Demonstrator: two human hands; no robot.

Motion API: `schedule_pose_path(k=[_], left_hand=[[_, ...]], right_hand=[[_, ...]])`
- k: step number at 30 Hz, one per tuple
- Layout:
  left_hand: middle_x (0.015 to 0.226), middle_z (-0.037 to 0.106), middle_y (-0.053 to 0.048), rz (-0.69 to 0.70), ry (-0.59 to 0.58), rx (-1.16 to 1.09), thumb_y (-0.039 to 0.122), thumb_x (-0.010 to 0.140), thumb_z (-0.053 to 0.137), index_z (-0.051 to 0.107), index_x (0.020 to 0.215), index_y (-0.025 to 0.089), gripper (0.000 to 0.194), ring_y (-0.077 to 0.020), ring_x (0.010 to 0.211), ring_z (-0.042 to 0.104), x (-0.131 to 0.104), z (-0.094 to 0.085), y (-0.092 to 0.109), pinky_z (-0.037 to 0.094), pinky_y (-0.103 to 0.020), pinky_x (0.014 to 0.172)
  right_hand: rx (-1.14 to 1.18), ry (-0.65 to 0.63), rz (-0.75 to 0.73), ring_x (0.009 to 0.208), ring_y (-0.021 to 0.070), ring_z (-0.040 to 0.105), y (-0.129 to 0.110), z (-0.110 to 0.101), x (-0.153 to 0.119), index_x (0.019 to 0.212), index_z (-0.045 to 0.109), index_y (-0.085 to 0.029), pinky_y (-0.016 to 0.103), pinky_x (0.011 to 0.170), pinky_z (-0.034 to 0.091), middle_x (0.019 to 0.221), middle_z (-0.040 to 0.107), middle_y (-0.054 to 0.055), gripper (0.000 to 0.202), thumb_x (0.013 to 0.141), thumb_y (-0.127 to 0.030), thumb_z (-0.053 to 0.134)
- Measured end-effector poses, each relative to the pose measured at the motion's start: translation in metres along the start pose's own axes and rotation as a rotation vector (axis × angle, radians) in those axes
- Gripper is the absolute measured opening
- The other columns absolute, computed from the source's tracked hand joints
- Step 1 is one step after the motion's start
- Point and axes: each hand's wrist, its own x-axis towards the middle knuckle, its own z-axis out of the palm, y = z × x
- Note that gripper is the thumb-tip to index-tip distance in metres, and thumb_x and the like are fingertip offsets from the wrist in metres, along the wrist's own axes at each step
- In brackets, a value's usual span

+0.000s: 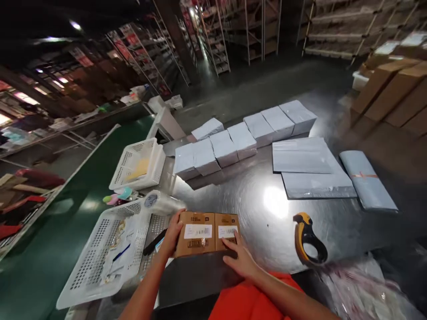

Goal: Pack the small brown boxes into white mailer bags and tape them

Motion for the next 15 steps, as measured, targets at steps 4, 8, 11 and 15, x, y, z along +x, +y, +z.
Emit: schedule_pose_path(k=[4, 8, 11, 15], left_hand=[[0.136, 0.054, -0.014, 0.068, 0.046, -0.029, 0.057, 0.086, 0.042, 0.052, 0.13, 0.018, 0.06, -0.0349, 0.129, 0.046, 0.004, 0.004, 0.003, 0.032, -0.052, 0.113], [0.136, 0.056, -0.014, 0.072, 0.047, -0.015, 0.055, 0.086, 0.041, 0.053, 0.13, 0.02, 0.057, -0.0331, 0.129, 0.048, 0.006, 0.005, 0.004, 0.034, -0.051, 0.111], [0.136, 0.056, -0.013, 0.06, 0.05, -0.025, 0.055, 0.087, 0.04, 0.054, 0.13, 0.021, 0.057, -0.0337, 0.13, 0.047, 0.006, 0.004, 0.0, 0.034, -0.05, 0.111], [0.135, 0.055, -0.013, 0.046, 0.039, -0.07, 0.056, 0.086, 0.04, 0.052, 0.131, 0.021, 0.058, -0.0328, 0.127, 0.048, 0.005, 0.001, -0.009, 0.033, -0.051, 0.111]], right_hand=[[-0.004, 0.012, 0.003, 0.151, 0.0298, 0.009, 0.004, -0.004, 0.004, 0.141, 0.051, -0.025, 0.045, 0.122, 0.009, 0.163, 0.02, 0.006, 0.066, 0.077, -0.028, 0.066], [-0.02, 0.042, 0.009, 0.15, 0.0284, 0.013, 0.004, -0.005, 0.004, 0.14, 0.052, -0.02, 0.04, 0.122, 0.012, 0.163, 0.017, 0.01, 0.065, 0.076, -0.023, 0.064], [-0.056, 0.032, 0.021, 0.151, 0.0287, 0.012, -0.001, -0.004, 0.002, 0.141, 0.051, -0.021, 0.041, 0.122, 0.012, 0.164, 0.014, 0.01, 0.065, 0.077, -0.023, 0.064], [-0.121, 0.034, 0.015, 0.151, 0.0288, 0.012, -0.008, -0.002, 0.0, 0.14, 0.052, -0.024, 0.042, 0.122, 0.012, 0.164, 0.016, 0.009, 0.064, 0.078, -0.022, 0.064]])
